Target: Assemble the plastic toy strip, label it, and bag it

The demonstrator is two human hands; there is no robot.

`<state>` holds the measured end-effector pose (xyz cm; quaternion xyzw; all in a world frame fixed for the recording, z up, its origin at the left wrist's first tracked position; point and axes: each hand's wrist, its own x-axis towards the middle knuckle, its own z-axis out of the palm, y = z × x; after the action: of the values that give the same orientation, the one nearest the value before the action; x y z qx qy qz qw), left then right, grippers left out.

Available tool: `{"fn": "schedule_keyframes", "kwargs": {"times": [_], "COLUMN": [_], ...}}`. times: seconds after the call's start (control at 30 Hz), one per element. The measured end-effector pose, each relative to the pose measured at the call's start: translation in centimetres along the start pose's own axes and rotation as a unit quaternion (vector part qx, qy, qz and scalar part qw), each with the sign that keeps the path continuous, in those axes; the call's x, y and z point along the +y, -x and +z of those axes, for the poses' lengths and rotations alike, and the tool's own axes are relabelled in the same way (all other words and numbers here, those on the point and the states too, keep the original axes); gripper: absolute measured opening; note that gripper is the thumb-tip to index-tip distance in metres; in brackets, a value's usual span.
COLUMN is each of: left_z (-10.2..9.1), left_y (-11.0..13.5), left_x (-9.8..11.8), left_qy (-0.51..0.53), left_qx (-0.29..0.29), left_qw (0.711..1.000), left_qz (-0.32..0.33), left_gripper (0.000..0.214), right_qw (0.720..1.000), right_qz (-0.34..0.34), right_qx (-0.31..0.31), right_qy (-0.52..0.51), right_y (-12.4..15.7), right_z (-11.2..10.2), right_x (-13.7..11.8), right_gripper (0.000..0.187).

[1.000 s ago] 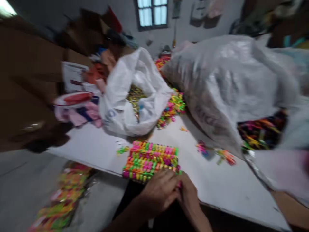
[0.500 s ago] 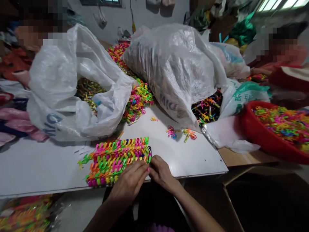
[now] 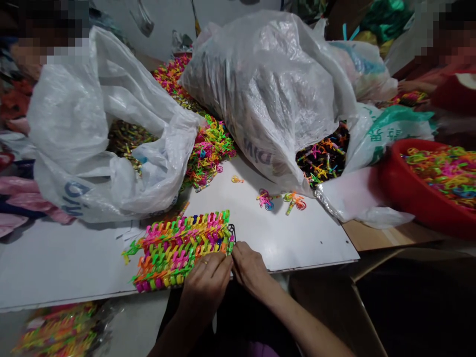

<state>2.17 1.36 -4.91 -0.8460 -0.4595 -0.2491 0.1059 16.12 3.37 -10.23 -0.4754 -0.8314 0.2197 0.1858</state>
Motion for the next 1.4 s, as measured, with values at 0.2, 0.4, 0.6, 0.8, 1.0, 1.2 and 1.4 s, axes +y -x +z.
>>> {"fn": "schedule_keyframes", "kwargs": {"times": [0.2,0.4,0.6,0.8,1.0,1.2,1.4], "left_z": [0.4,-0.3,-3.5,-4.3,-2.8,-2.6,-1.4], "left_y": [1.5,1.0,-0.2,0.3,-0.2,-0.4,0.2], "left_x": [-0.4,-1.0,-2.9,-3.4,-1.2,-1.5,-0.4], "left_qy": [0.019,0.122,0.166,0.128,0.094,0.091,-0.010], "left_qx": [0.003,-0.023,0.000,-0.024,-0.104,-0.139,-0.070], "left_qw": [1.000,0.992,0.979,0.981,0.987,0.983,0.994], "left_qz": [0.000,0.011,-0.117,-0.145,-0.083,-0.073,-0.086], "left_gripper": [0.020,0.024,0.026,0.016,0.019,0.019,0.015], "right_qw": [0.998,0.991,0.953,0.978,0.987,0.983,0.988], "right_qz": [-0.001,0.091,0.184,0.143,0.026,0.012,0.004], "right_qx": [-0.003,0.090,0.048,0.070,0.021,0.040,0.059], "right_qy": [-0.066,-0.031,0.236,0.136,-0.155,-0.179,-0.139], "right_y": [0.0,-2.6,-6.9,-3.4,1.0,0.2,0.4], "right_z": [-0.4,-7.8,-11.0,-8.9,-3.2,-0.6,-0.1], "right_x": [0.6,6.6,10.1,6.8,0.8,-0.2,-0.1], "right_gripper": [0.010,0.021,0.030,0.027,0.016,0.004,0.006]}}
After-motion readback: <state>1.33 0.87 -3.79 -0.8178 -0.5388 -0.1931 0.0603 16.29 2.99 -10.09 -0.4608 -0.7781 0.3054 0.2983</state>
